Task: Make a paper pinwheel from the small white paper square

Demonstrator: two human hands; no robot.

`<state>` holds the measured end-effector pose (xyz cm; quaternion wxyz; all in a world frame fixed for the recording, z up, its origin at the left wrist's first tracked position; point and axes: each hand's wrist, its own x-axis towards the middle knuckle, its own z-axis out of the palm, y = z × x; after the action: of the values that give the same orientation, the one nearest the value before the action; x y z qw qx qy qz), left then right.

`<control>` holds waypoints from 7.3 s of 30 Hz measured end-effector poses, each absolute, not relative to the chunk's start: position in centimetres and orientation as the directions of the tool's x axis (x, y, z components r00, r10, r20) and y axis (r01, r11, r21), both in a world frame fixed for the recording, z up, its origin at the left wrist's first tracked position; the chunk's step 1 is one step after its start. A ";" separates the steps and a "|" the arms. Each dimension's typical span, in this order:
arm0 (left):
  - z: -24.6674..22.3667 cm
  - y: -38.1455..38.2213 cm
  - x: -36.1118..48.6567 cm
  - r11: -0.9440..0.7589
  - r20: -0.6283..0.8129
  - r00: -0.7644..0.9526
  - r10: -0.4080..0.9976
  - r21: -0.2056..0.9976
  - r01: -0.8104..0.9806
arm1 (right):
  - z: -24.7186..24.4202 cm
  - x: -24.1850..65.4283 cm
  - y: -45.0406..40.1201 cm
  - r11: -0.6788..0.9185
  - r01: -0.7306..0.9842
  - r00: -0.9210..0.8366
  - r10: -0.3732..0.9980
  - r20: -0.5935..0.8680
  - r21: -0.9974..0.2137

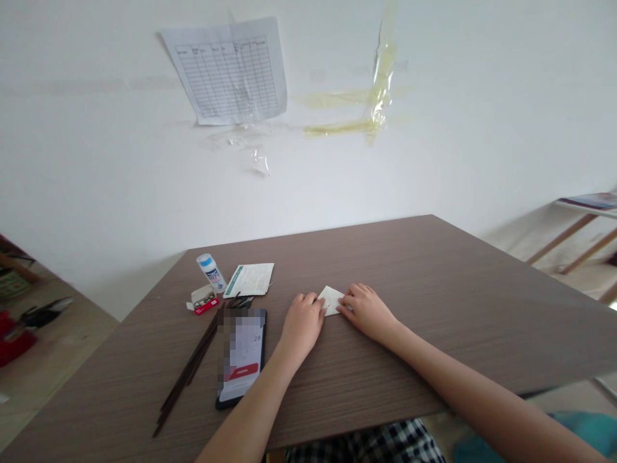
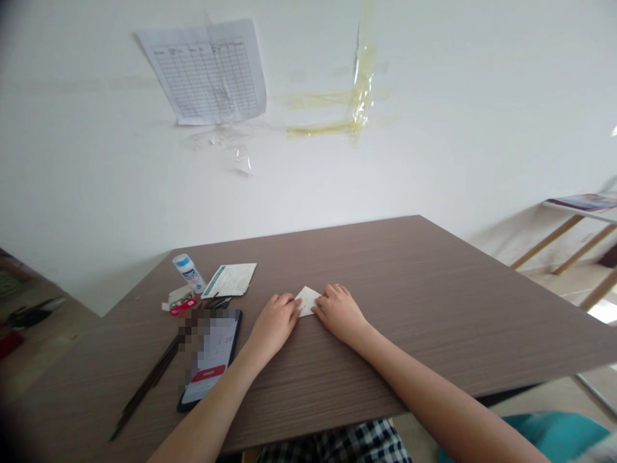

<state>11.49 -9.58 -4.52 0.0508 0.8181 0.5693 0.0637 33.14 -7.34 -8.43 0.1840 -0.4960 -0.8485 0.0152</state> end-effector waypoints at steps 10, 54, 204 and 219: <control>-4.6 -9.8 12.0 -0.333 0.049 0.329 0.943 0.117 0.936 | -8.5 32.6 -7.5 0.453 0.866 -0.389 0.877 0.282 -0.214; -2.4 -9.7 8.7 -0.216 -0.065 0.232 0.971 0.191 0.958 | -7.8 36.2 -5.5 0.260 0.818 -0.272 0.961 0.052 -0.514; -3.3 -8.2 6.5 -0.244 -0.042 0.299 0.953 0.476 0.845 | -7.1 35.7 -5.4 0.273 0.823 -0.306 0.952 0.016 -0.498; -3.7 -7.8 6.6 -0.252 -0.038 0.316 0.948 0.518 0.818 | -7.2 35.4 -5.4 0.275 0.801 -0.309 0.951 0.026 -0.531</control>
<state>6.56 -7.76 -3.72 0.2289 0.7783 0.5670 0.1424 35.42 -5.41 -7.16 0.1728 -0.5620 -0.7794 0.2162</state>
